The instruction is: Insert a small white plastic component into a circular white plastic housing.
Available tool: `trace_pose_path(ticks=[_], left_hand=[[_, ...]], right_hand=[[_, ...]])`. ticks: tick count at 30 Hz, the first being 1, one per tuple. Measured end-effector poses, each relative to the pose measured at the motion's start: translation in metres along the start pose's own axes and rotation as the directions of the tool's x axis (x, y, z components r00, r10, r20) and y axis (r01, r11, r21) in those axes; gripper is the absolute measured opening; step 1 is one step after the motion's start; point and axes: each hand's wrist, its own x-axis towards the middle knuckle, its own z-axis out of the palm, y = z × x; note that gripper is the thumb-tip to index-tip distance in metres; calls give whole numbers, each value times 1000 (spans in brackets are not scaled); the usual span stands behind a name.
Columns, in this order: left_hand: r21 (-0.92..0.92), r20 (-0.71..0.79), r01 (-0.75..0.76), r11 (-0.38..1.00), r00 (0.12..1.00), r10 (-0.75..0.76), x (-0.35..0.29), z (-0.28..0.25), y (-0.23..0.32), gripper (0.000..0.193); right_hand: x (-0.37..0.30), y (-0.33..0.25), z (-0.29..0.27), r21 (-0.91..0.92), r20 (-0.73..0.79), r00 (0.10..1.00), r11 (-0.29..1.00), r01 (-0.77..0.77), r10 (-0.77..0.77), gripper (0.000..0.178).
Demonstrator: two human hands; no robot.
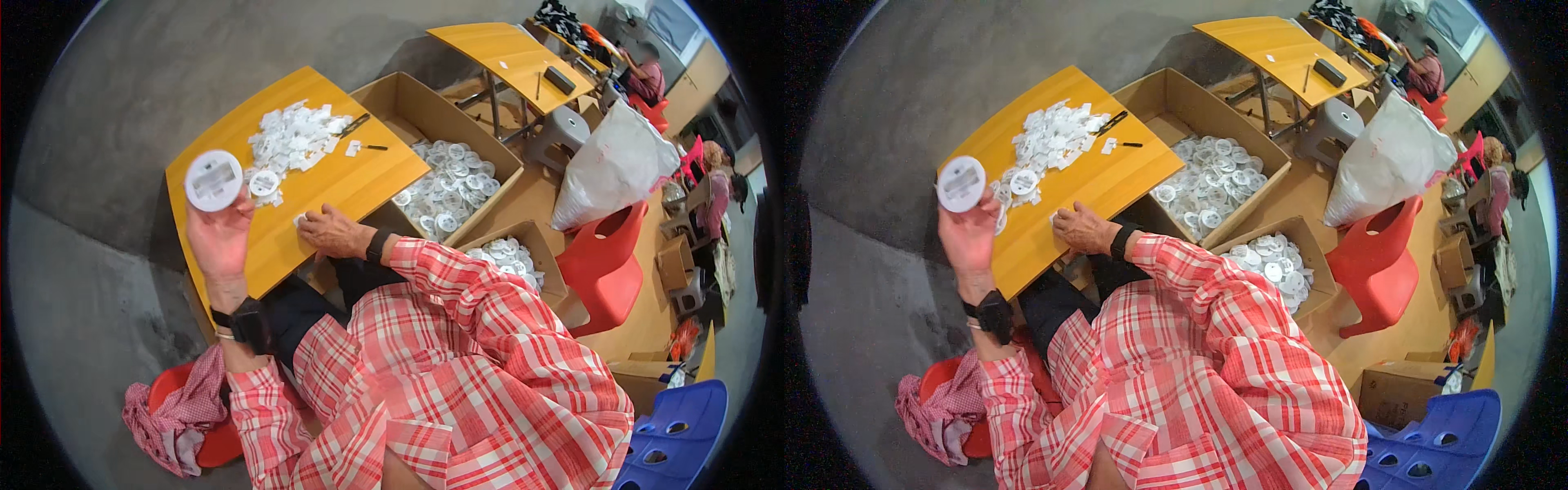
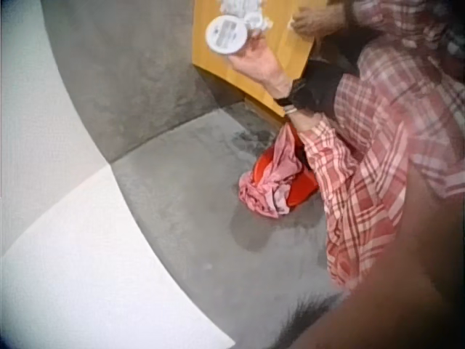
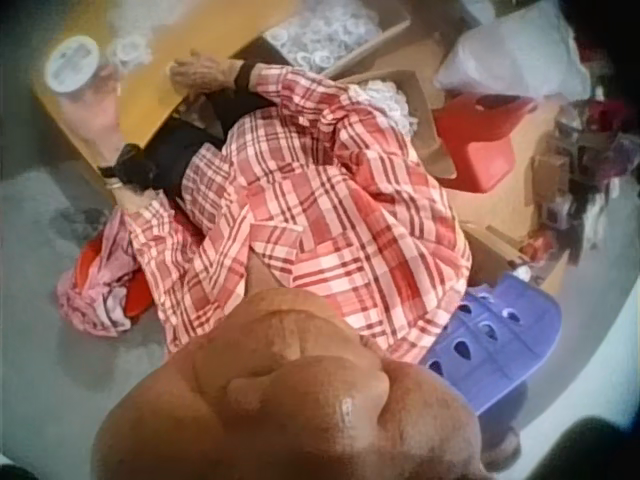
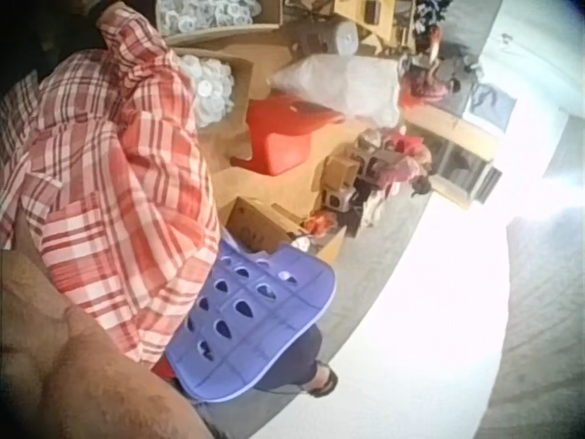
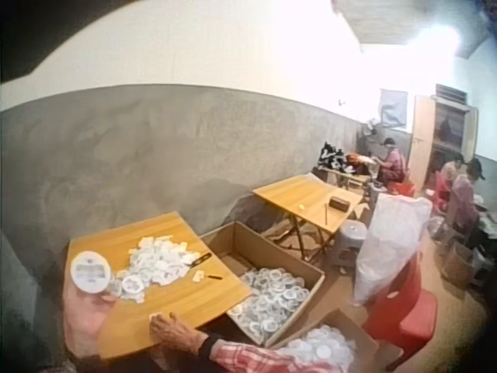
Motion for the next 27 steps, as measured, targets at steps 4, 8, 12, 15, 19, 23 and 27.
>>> trace_pose_path(ticks=[4, 8, 12, 15, 19, 23, 27], left_hand=[[3, 252, 23, 1000, 967, -23, 9, 61, 25, 39], [47, 306, -27, 999, 952, 11, -1, 99, 29, 38], [61, 301, -32, 998, 954, 12, -11, 92, 31, 37], [32, 316, 16, 999, 949, -26, -14, 79, 32, 37], [44, 249, -13, 999, 969, 2, -19, 73, 28, 35], [66, 232, -43, 997, 972, 26, -28, 70, 30, 33], [50, 189, -16, 999, 982, 7, -27, 62, 14, 33]], right_hand=[[-4, -2, 0, 118, 24, 997, 991, 69, -72, 37], [-10, -2, 0, 197, -26, 997, 978, 70, -66, 25], [-16, -1, 6, 249, -110, 990, 961, 119, -94, 24], [-17, 7, 13, 390, -177, 979, 907, 160, -96, 20], [-18, 22, 20, 694, -179, 964, 720, -19, 198, 15], [4, 42, 43, 697, -236, 908, 711, -91, 347, 14], [6, 66, 38, 673, -257, 830, 707, -214, 496, 12]])
